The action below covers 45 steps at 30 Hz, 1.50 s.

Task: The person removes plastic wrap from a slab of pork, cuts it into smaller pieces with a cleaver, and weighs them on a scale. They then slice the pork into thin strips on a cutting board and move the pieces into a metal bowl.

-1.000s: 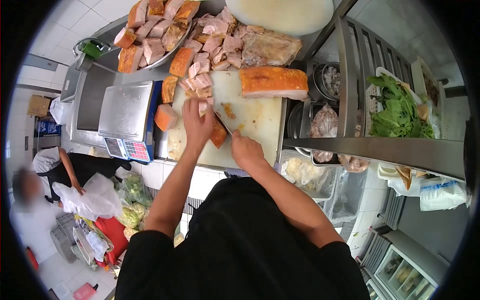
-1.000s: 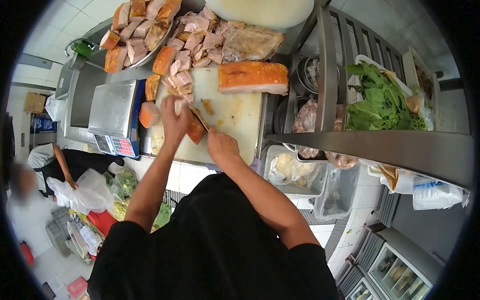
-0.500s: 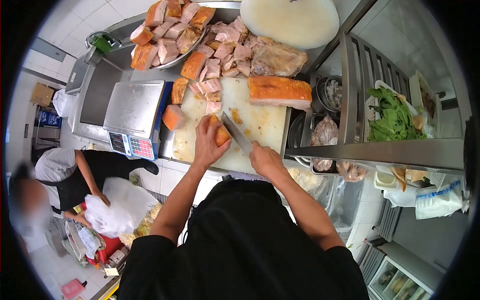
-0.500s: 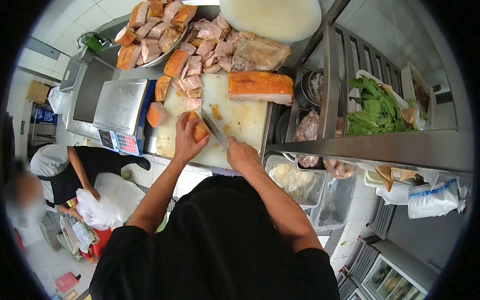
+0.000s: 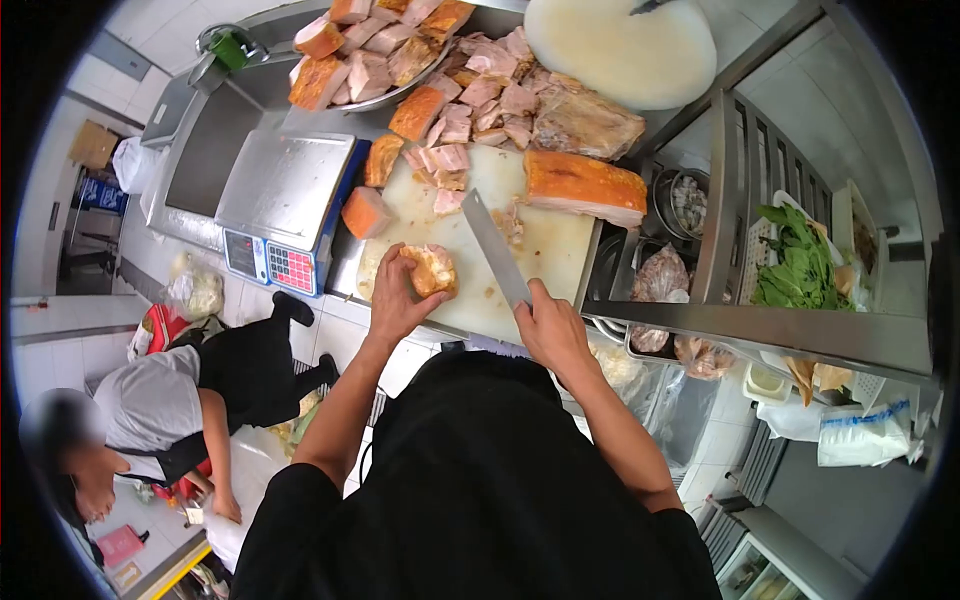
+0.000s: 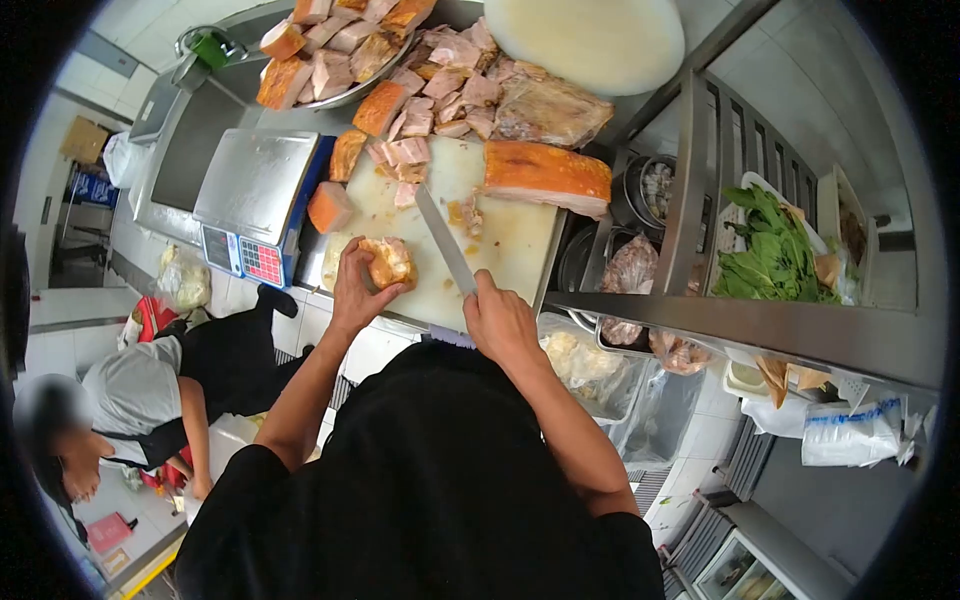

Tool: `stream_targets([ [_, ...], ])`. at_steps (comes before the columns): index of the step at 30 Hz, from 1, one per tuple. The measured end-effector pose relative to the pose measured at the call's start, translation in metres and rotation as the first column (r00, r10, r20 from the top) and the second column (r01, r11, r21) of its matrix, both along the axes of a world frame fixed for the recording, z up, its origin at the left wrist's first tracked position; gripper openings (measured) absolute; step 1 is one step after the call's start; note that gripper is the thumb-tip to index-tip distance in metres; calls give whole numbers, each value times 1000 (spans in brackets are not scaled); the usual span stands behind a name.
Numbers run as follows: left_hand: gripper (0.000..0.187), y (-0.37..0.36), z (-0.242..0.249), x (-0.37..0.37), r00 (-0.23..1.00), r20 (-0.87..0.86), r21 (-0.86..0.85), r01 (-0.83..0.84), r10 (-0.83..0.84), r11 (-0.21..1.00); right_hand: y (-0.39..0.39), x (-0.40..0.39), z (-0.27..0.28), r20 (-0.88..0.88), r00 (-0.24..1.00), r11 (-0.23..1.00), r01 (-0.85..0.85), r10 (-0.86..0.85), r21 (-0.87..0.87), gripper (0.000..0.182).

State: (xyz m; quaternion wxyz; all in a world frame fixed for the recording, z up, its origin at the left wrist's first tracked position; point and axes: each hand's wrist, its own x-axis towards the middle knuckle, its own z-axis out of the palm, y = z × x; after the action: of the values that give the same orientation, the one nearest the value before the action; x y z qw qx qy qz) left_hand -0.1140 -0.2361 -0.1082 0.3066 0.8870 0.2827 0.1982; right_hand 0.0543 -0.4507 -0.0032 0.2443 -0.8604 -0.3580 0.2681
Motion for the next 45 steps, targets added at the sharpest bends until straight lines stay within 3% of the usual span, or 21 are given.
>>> stream_targets([
  [7,36,12,13,15,983,133,134,110,-128,985,8,-20,7,-23,994,993,-111,110,-48,21],
  [13,35,9,11,30,987,44,146,146,-153,979,14,-21,10,-19,991,986,-136,135,-97,19],
  [22,35,10,-3,36,990,49,119,124,-130,985,32,-20,26,-6,980,962,-198,200,-186,22],
  [28,36,9,-10,37,994,50,85,94,-98,992,79,-9,4,-45,977,961,-213,208,-176,23],
  [31,36,12,-13,36,993,29,67,111,-113,992,58,-4,19,-127,968,946,-240,217,-219,24],
  [40,36,13,-15,35,989,66,89,123,-129,988,42,-21,0,-45,984,958,-180,174,-224,25],
  [45,37,10,-15,37,991,84,108,98,-107,989,77,-28,-56,-22,993,984,-118,117,-131,21],
])
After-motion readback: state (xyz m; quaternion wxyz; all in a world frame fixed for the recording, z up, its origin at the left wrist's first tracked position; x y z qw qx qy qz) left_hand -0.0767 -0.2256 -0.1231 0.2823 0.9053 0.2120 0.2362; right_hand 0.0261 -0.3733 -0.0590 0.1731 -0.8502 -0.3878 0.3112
